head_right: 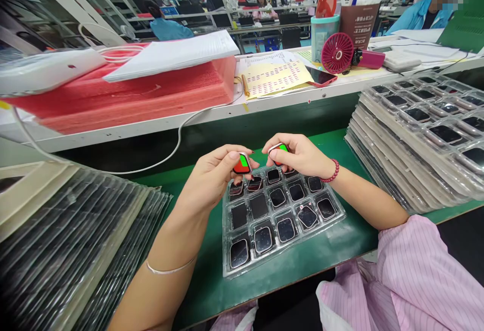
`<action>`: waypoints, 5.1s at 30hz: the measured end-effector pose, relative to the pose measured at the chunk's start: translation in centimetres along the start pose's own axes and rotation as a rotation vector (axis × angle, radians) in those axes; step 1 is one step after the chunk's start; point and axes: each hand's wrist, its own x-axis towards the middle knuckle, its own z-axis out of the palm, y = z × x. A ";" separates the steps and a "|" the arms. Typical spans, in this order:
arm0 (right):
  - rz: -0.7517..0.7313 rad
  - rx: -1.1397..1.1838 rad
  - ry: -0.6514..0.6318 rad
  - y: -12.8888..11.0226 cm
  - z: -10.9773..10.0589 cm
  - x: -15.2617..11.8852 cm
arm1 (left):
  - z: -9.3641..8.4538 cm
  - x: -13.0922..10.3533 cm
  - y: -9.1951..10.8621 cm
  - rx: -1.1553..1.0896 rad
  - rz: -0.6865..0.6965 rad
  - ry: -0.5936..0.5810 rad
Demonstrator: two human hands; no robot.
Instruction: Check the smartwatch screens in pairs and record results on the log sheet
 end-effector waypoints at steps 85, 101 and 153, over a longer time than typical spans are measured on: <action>-0.049 -0.006 -0.145 0.8 -0.4 0.3 | 0.1 -0.2 0.1 0.116 0.040 -0.013; 0.045 0.228 -0.077 1.1 -0.3 0.4 | -0.3 0.4 0.0 -0.209 -0.082 -0.046; -0.189 -0.224 0.084 0.8 0.5 0.1 | 0.2 -0.1 0.1 0.106 0.033 -0.065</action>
